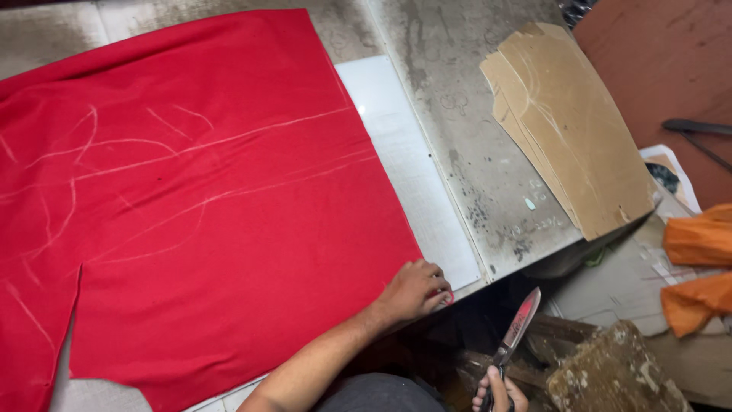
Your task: The person cuts a red fabric along chalk lines using shears, then places a black leather jacket on the table and measures its chest, back, and shoulder areas with a measuring tape.
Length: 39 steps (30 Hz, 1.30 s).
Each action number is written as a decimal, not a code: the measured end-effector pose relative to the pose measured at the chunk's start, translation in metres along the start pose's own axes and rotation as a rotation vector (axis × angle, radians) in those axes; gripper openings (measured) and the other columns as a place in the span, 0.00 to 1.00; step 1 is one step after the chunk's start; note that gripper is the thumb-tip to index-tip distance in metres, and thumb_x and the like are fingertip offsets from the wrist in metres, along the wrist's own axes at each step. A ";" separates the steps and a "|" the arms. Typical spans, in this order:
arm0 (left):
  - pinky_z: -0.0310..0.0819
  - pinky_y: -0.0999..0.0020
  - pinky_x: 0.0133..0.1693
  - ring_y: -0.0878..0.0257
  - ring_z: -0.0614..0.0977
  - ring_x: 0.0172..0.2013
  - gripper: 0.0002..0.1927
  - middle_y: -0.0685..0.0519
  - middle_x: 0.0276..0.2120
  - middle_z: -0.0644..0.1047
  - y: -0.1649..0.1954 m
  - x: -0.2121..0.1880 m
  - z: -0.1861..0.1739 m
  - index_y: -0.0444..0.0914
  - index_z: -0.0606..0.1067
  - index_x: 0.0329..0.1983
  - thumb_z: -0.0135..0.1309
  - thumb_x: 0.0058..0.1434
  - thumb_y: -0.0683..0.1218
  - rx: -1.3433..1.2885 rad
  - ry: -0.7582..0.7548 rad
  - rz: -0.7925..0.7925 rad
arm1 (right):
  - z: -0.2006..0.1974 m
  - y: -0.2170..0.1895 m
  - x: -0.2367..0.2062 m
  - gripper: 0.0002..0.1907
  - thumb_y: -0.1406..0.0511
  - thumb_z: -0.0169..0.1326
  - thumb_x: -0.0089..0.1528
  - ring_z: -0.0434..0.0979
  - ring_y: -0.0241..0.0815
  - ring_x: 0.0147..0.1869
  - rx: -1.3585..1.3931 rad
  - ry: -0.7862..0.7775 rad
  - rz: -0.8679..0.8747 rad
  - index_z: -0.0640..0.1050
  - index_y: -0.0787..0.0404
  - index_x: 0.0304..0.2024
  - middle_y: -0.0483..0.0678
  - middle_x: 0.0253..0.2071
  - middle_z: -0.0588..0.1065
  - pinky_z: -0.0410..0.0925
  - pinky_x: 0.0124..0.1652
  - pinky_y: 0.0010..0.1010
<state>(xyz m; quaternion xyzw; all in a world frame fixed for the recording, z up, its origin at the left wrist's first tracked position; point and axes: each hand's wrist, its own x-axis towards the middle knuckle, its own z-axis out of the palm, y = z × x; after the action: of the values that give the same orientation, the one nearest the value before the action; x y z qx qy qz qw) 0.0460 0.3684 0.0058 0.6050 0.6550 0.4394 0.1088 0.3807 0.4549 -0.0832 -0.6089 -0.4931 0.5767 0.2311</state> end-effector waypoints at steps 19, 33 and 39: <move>0.77 0.58 0.50 0.55 0.85 0.43 0.18 0.50 0.36 0.85 0.044 -0.099 -0.096 0.44 0.83 0.37 0.58 0.63 0.62 0.217 -0.270 -1.335 | 0.175 -0.306 0.237 0.15 0.58 0.69 0.54 0.71 0.34 0.20 -1.101 -0.983 -0.366 0.81 0.63 0.25 0.44 0.17 0.73 0.62 0.22 0.26; 0.70 0.57 0.35 0.58 0.76 0.34 0.07 0.53 0.30 0.74 -0.130 0.097 -0.016 0.40 0.78 0.30 0.62 0.60 0.47 1.033 0.674 -0.831 | 0.324 -0.400 0.308 0.30 0.47 0.54 0.63 0.73 0.39 0.16 -1.543 -1.107 -0.475 0.76 0.66 0.20 0.49 0.15 0.72 0.68 0.20 0.31; 0.69 0.62 0.32 0.61 0.76 0.28 0.05 0.54 0.27 0.75 -0.136 0.076 -0.022 0.38 0.79 0.30 0.62 0.53 0.44 0.826 0.962 -0.610 | 0.351 -0.414 0.339 0.31 0.42 0.45 0.62 0.74 0.37 0.19 -1.557 -1.625 -0.402 0.77 0.61 0.25 0.44 0.15 0.73 0.69 0.24 0.31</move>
<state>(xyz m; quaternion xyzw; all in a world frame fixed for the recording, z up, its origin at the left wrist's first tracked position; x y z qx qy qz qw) -0.0820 0.4422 -0.0482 0.1247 0.8841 0.3234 -0.3134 -0.1355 0.8166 0.0282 0.0560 -0.8088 0.2904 -0.5083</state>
